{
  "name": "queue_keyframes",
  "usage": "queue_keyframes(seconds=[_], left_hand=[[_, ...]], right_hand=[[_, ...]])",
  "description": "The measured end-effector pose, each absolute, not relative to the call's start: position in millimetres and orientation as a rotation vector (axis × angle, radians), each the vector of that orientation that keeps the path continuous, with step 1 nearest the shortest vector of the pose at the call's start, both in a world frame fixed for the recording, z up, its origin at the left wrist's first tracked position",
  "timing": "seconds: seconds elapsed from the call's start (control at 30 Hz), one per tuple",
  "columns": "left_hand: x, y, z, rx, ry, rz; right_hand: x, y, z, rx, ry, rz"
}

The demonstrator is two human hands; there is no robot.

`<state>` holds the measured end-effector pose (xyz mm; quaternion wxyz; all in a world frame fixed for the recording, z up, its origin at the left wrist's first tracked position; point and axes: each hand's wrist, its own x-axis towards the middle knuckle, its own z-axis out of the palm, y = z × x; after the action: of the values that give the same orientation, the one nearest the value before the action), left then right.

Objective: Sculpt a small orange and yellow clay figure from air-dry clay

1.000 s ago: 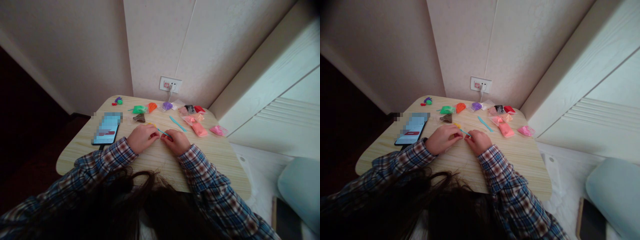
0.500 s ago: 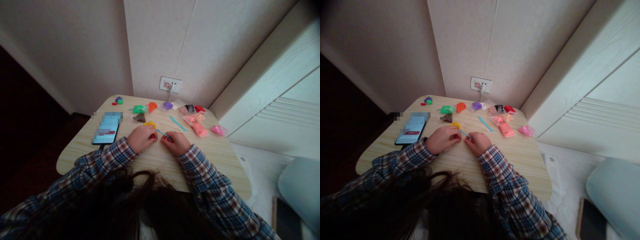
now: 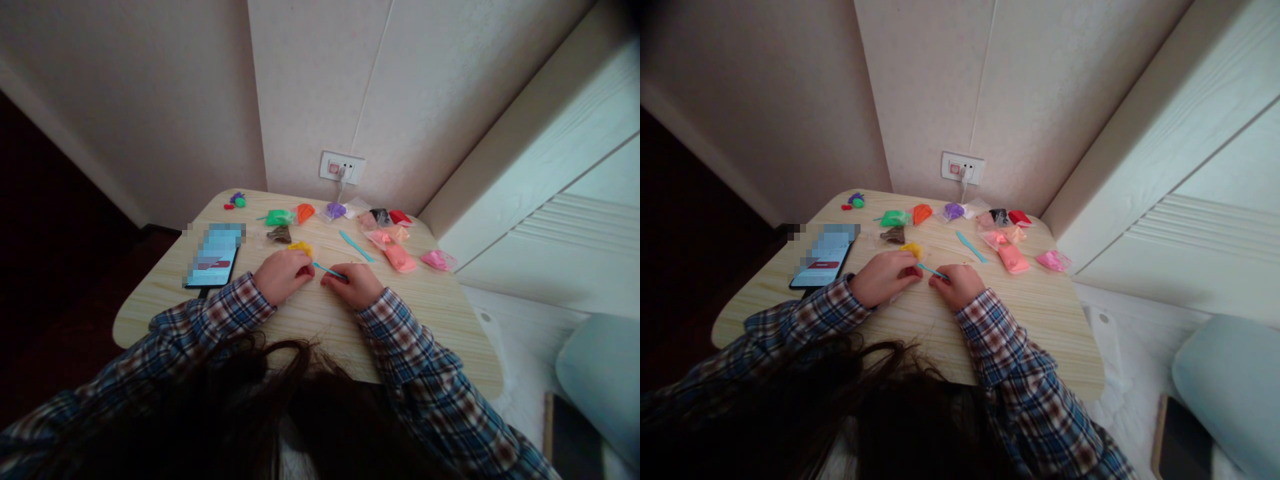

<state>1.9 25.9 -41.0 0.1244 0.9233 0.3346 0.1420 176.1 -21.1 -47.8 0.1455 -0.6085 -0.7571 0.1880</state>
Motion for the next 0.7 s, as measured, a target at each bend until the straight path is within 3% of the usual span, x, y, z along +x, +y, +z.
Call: queue_keyframes(seconds=[0.7], left_hand=[[1.1,24.7,-40.7,2.608,1.039,0.42]], right_hand=[[177.0,-21.3,-43.2,-1.754,-2.05,0.559]])
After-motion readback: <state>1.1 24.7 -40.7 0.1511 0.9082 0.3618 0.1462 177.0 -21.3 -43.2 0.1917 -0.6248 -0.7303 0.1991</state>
